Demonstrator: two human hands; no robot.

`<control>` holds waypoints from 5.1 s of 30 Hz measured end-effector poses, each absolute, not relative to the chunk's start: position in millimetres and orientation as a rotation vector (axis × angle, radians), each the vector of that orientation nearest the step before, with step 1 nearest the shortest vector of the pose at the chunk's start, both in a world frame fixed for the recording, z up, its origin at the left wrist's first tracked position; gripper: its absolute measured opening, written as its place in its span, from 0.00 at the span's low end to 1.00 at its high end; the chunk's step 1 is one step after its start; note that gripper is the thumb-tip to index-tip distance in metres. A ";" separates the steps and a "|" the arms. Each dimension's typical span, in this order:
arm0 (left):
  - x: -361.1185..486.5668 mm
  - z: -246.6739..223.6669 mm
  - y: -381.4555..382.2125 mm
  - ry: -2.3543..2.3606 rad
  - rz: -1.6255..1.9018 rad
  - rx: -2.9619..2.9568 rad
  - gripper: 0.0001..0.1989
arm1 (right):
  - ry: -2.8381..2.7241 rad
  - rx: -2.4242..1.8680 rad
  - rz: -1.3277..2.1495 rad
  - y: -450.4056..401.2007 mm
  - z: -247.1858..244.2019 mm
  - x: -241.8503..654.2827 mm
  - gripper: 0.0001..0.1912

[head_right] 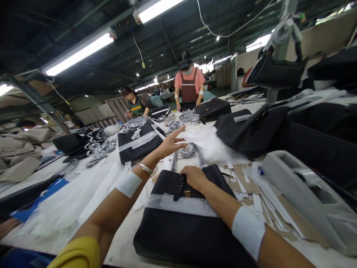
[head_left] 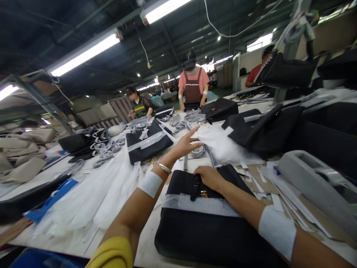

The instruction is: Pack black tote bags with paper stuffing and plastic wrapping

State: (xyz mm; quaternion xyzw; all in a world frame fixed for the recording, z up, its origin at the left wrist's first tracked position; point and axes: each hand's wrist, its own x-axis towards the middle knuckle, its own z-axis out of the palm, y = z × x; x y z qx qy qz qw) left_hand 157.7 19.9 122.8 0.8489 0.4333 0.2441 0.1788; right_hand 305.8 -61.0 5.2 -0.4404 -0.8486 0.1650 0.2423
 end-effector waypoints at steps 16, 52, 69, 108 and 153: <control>127.0 54.8 -77.5 1.282 0.434 1.895 0.27 | -2.248 -1.240 0.450 -56.5 4.4 312.8 0.20; 164.6 21.4 -126.7 0.722 1.034 0.612 0.14 | -1.993 -2.159 0.022 -86.0 64.4 494.1 0.11; 166.2 21.2 -132.2 0.591 1.087 0.712 0.27 | -1.755 -1.393 1.146 -142.1 60.3 314.4 0.16; 79.5 68.4 -166.3 1.349 0.719 1.436 0.21 | -0.636 -0.813 1.917 -122.1 32.6 287.3 0.04; 103.6 72.0 -131.3 1.305 0.739 1.271 0.22 | -0.482 -0.944 1.871 -114.4 24.5 289.0 0.09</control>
